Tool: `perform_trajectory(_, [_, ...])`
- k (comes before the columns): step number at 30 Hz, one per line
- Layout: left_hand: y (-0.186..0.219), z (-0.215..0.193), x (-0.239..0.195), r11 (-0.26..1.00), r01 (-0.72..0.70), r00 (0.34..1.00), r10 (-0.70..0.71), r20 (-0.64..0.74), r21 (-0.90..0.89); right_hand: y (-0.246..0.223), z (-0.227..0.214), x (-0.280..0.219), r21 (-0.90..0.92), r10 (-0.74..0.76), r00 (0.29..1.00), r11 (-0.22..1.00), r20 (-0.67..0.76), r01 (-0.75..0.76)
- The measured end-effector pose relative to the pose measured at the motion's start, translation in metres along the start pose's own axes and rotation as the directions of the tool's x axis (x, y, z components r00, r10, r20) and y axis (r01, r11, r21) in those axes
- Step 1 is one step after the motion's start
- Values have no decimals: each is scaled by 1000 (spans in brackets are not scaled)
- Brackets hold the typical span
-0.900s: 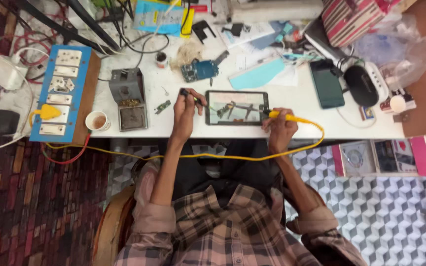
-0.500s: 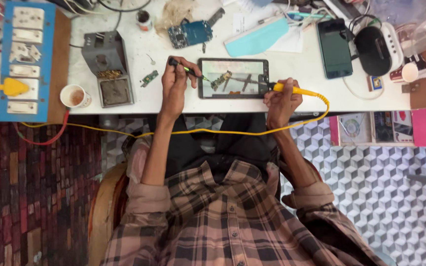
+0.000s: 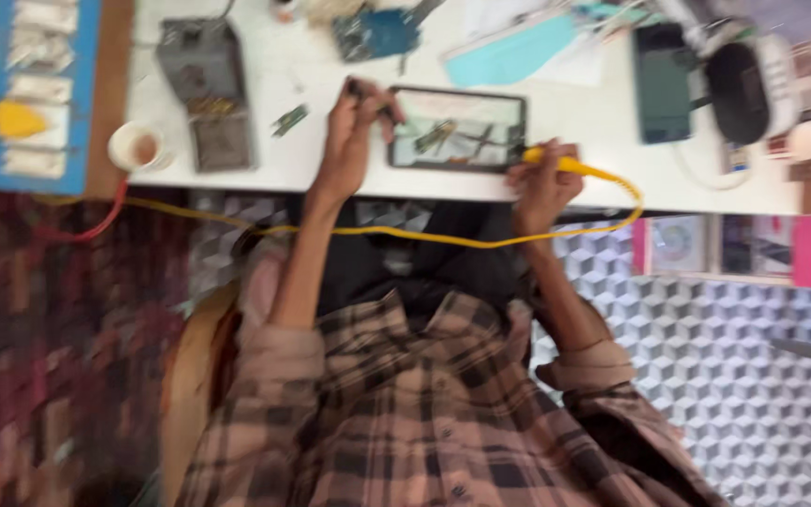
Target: The person uses a soldering iron and tweezers to work on a small circuit board placed on a tablet screen. They repeatedly apply heat and solder to specific points on the board while holding it steady.
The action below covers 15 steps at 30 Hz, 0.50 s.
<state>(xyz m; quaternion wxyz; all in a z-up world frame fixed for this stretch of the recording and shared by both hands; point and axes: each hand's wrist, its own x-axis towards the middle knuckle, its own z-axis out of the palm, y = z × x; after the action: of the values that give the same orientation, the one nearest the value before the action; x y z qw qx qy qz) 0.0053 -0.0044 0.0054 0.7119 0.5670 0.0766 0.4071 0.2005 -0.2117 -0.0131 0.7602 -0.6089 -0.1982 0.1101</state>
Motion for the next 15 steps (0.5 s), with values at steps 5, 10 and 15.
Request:
perform_trajectory(5, [10, -2, -2, 993, 36, 999, -33, 28, -113, 0, 7, -1, 95, -28, 999, 995, -29, 30])
perform_trajectory(10, [11, 4, -11, 999, 45, 998, -45, 49, -3, -1, 4, -7, 75, -33, 999, 997, -14, 34])
perform_trajectory(15, [15, 6, -10, 999, 20, 1000, -21, 9, 31, -9, 9, -8, 115, -24, 999, 993, -35, 28])
